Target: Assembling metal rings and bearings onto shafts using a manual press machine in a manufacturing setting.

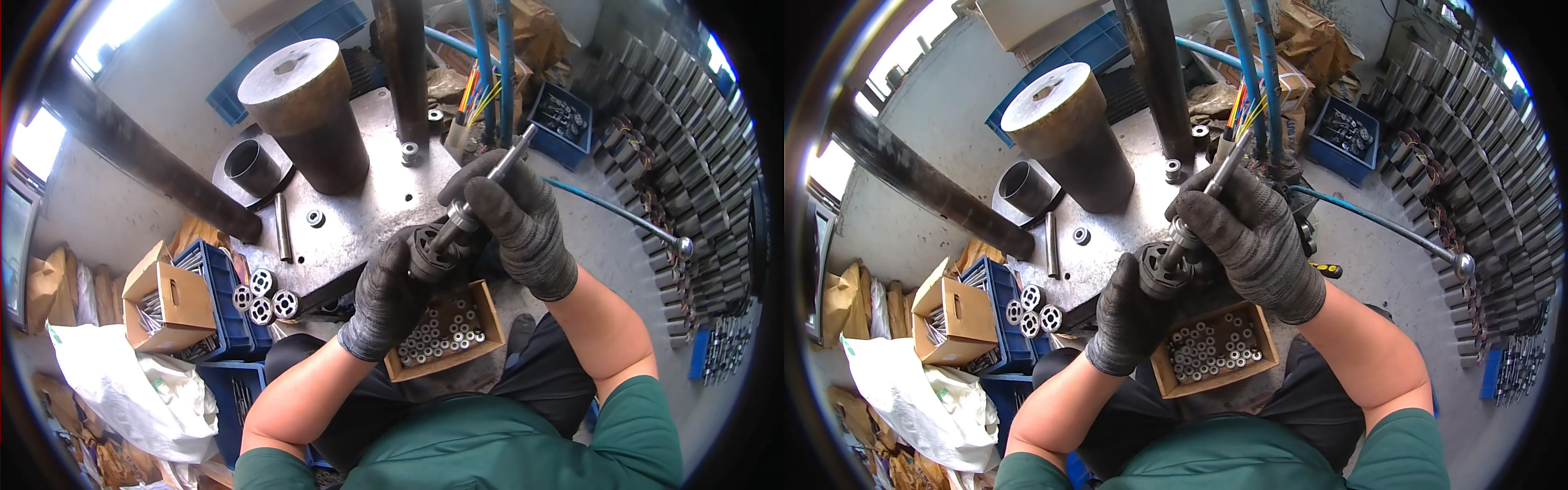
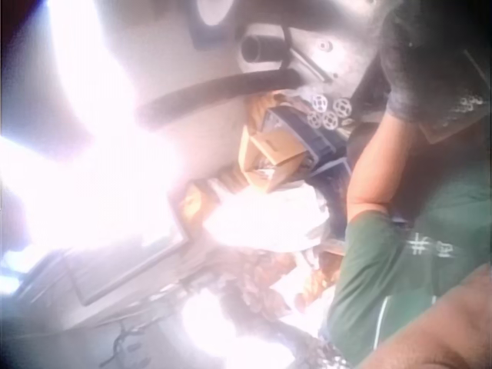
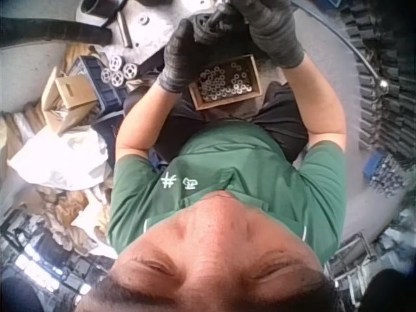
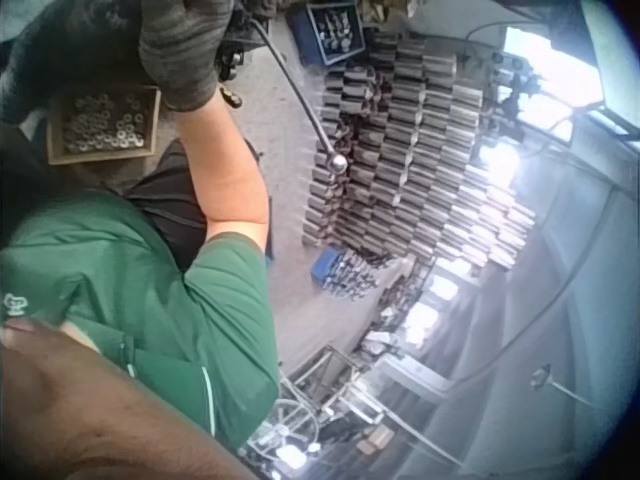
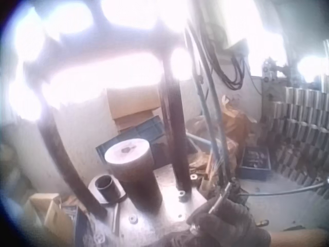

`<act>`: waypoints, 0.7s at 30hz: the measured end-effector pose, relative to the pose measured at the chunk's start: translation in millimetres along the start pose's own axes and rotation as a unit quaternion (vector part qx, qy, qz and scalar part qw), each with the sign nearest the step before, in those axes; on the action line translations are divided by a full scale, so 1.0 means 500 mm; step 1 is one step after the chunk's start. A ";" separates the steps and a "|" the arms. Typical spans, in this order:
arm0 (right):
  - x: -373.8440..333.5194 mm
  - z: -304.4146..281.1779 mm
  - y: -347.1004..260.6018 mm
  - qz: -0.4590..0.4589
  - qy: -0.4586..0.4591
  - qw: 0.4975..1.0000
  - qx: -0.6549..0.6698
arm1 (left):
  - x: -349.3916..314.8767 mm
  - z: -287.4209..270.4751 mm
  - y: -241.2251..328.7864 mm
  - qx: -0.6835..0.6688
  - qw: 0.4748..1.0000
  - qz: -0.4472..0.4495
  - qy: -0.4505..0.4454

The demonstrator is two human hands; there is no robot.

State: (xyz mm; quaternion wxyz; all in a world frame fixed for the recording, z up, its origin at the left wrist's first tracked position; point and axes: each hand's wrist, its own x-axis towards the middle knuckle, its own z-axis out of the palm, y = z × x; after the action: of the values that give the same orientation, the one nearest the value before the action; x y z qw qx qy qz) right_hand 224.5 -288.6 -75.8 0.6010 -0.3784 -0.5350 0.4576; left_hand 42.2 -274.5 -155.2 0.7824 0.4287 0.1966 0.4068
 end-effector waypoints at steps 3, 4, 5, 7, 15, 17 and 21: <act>0.004 0.006 0.003 0.024 0.006 0.999 0.022 | -0.005 0.029 0.017 -0.156 0.986 -0.054 0.009; 0.006 0.006 0.009 0.023 0.013 0.999 0.025 | -0.006 0.038 0.027 -0.159 0.985 -0.067 0.011; 0.008 0.005 0.015 0.023 0.021 0.999 0.029 | -0.005 0.025 0.018 -0.161 0.985 -0.067 0.011; 0.016 0.000 0.026 0.035 0.015 0.999 0.023 | -0.007 -0.003 0.006 -0.140 0.983 -0.119 -0.023; 0.027 -0.001 0.012 0.222 -0.029 0.975 0.018 | 0.000 -0.019 -0.001 -0.190 0.970 -0.152 -0.001; 0.030 -0.019 0.040 0.125 -0.089 0.987 -0.053 | 0.001 -0.009 0.003 -0.192 0.968 -0.159 0.032; 0.046 -0.019 0.061 0.071 -0.062 0.992 -0.088 | 0.022 -0.062 -0.002 0.122 0.991 -0.018 0.048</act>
State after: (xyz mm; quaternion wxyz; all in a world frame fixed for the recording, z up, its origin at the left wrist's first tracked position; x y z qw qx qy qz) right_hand 229.9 -257.4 -99.3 0.4972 -0.4377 -0.5814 0.4724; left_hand 28.9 -250.2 -172.6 0.7208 0.4977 0.2898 0.3858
